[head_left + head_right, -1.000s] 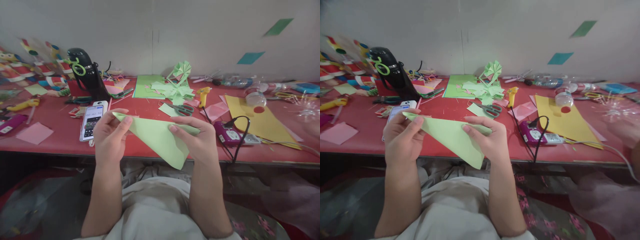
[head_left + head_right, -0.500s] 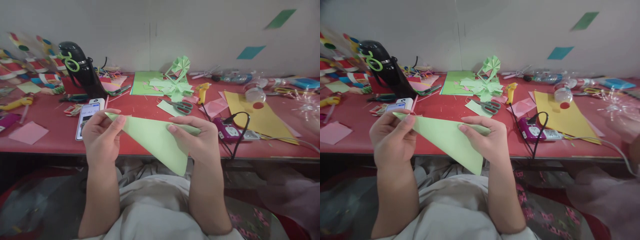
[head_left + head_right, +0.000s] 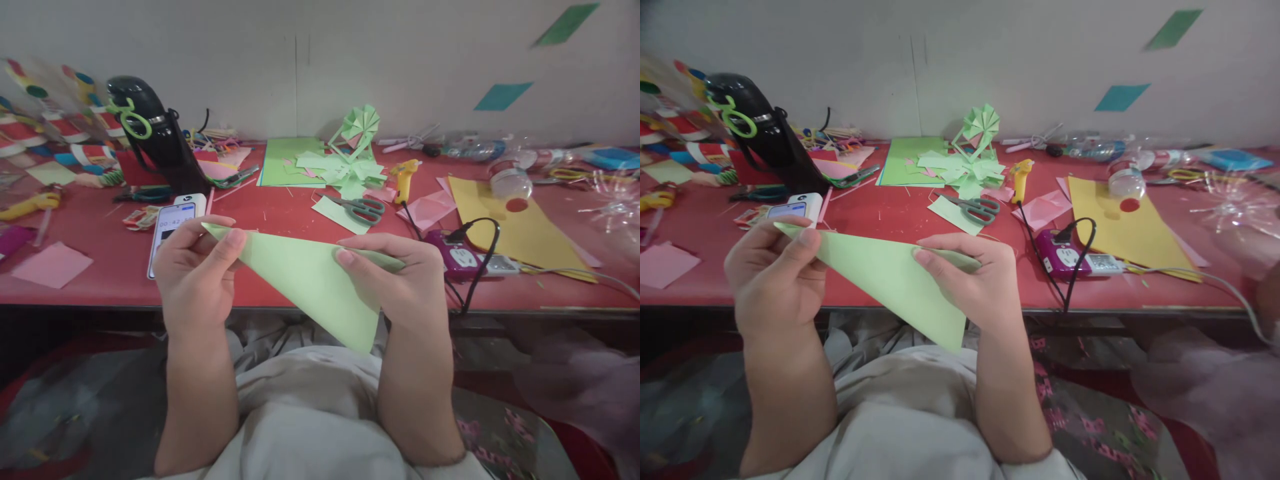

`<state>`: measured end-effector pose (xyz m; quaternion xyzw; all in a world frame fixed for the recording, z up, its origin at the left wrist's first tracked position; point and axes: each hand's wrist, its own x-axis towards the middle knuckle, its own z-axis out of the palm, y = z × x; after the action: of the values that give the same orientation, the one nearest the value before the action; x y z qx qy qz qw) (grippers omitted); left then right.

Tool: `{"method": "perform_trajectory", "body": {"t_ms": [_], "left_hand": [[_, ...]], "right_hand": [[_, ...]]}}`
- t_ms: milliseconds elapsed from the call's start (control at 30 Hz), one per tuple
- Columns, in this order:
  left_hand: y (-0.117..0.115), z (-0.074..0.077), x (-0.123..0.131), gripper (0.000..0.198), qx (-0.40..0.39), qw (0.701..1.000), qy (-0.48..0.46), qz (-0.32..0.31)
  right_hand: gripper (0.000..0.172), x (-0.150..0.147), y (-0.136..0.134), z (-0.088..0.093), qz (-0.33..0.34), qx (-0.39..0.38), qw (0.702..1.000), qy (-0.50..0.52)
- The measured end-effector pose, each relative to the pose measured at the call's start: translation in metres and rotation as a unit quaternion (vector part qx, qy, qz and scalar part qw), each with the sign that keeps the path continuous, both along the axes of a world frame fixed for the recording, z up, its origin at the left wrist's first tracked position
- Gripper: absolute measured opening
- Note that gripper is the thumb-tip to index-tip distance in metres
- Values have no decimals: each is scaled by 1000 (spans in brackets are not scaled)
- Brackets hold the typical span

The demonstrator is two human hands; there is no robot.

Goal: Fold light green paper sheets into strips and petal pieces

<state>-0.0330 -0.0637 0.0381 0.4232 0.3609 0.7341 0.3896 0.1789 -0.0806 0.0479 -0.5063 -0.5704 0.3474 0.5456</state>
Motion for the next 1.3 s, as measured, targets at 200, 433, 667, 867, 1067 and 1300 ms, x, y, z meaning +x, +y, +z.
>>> {"method": "perform_trajectory", "body": {"t_ms": [200,433,667,867,1067,1300], "left_hand": [[0,-1,-1,16,-30,1000,7,4],[0,2,2,21,-4,1000,-27,-11],[0,3,4,19,-5,999,-41,10],[2,2,2,18,2,999,-53,4],[5,-3,0,15,6,999,-53,3],[8,-5,-4,19,-1,998,-55,-13]], "right_hand": [[15,6,3,-4,-14,14,1000,1],[16,14,6,-13,-24,26,999,14],[17,17,6,-11,-14,21,1000,-5],[17,16,6,-11,-9,18,1000,-5],[19,13,2,-8,-22,-8,1000,6],[16,10,-1,-3,-32,-20,999,15]]}}
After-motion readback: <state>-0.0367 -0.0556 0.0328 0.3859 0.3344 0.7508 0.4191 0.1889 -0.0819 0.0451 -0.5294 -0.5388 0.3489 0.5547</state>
